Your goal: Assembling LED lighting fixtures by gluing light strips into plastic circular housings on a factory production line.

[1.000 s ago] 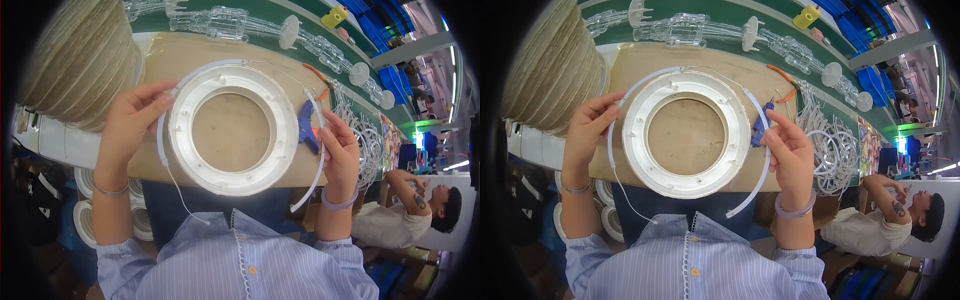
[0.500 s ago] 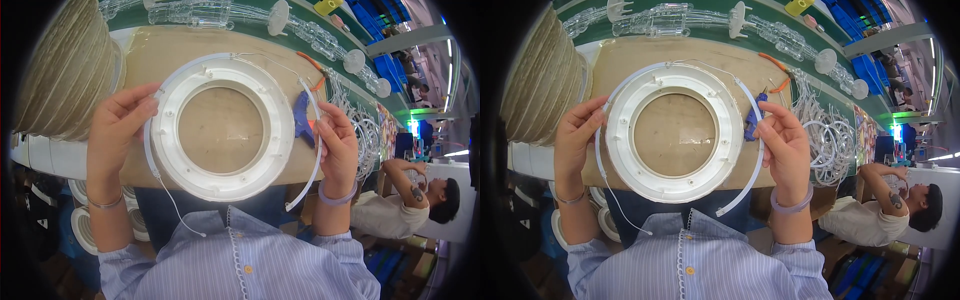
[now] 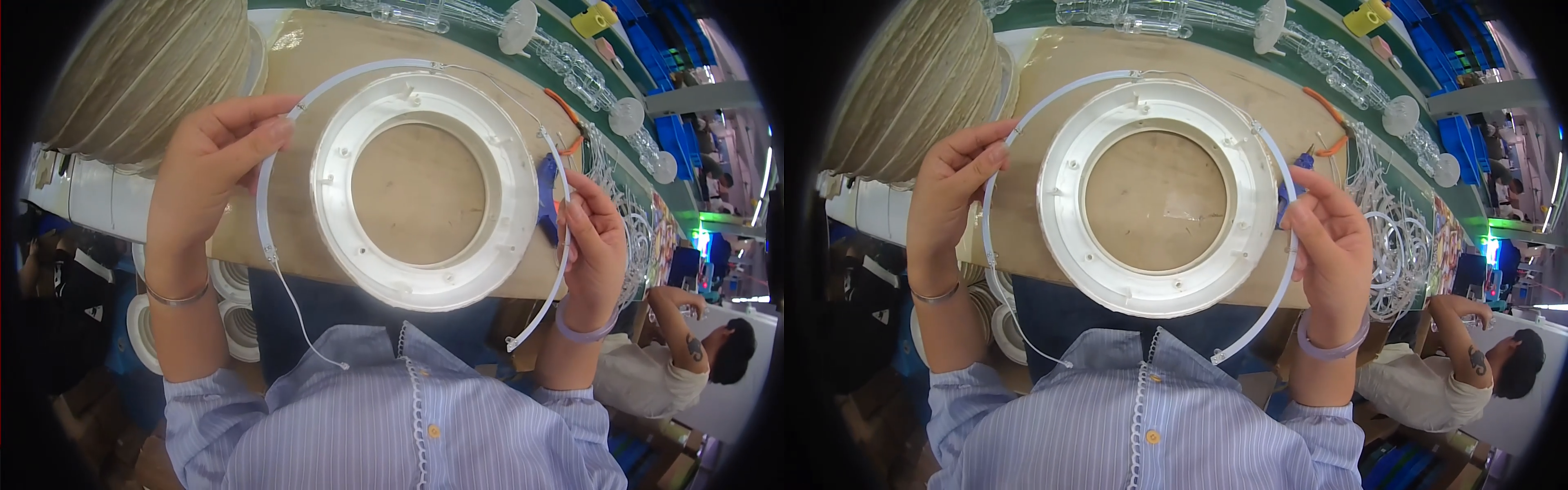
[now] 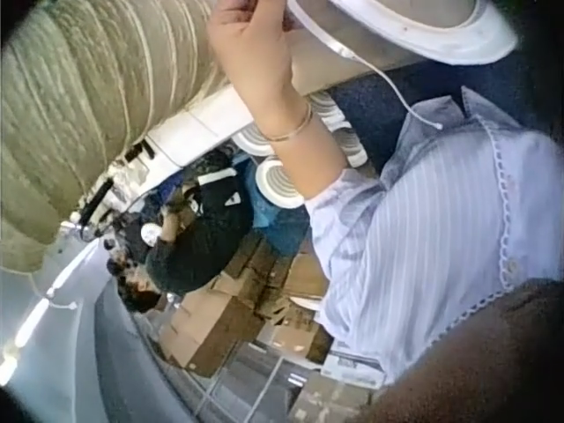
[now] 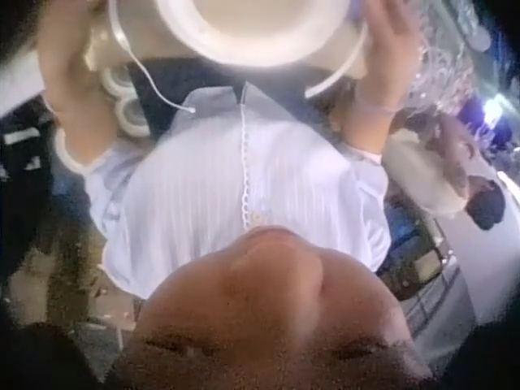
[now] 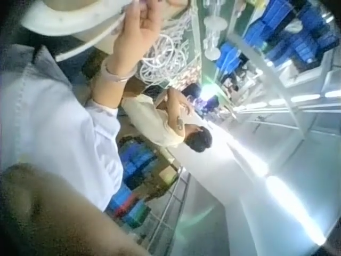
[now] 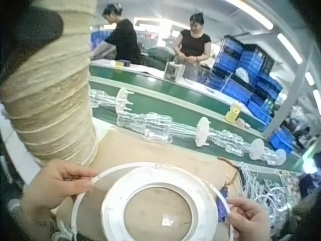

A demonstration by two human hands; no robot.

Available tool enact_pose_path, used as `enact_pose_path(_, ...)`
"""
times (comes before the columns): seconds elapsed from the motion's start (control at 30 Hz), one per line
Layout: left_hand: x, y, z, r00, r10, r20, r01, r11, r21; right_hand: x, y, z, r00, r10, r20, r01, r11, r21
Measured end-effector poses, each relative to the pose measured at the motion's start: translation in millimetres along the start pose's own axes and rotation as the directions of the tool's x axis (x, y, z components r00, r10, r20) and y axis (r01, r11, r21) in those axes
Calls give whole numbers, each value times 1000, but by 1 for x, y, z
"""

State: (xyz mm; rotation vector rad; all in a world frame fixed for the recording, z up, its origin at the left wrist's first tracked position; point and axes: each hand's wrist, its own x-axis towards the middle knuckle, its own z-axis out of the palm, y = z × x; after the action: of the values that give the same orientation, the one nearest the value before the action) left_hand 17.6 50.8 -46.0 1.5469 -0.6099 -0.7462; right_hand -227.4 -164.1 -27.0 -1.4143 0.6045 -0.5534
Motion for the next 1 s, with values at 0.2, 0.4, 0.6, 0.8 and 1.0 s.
enact_pose_path(0.2, -4, -4, 2, 1000, 6, -18, -6, 1000, -13, 2, 1, 6, 1000, 13, 4, -13, 1000, -9)
enact_pose_path(0.4, -8, -4, 6, 1000, 26, -13, -27, 999, -45, 5, 2, 5, 999, 9, -41, -14, 992, -124)
enact_pose_path(0.6, -5, -6, 5, 999, 49, 3, -49, 999, -23, 21, -17, 2, 997, 56, -50, -69, 953, -294)
enact_pose_path(0.8, 9, -2, 1, 998, 56, -15, -55, 996, 73, 12, -35, -1, 998, -1, 65, 24, 934, -357)
enact_pose_path(1.0, 18, 6, 9, 981, 109, 158, -133, 980, 149, -16, -24, -16, 999, 24, -28, -32, 923, -383)
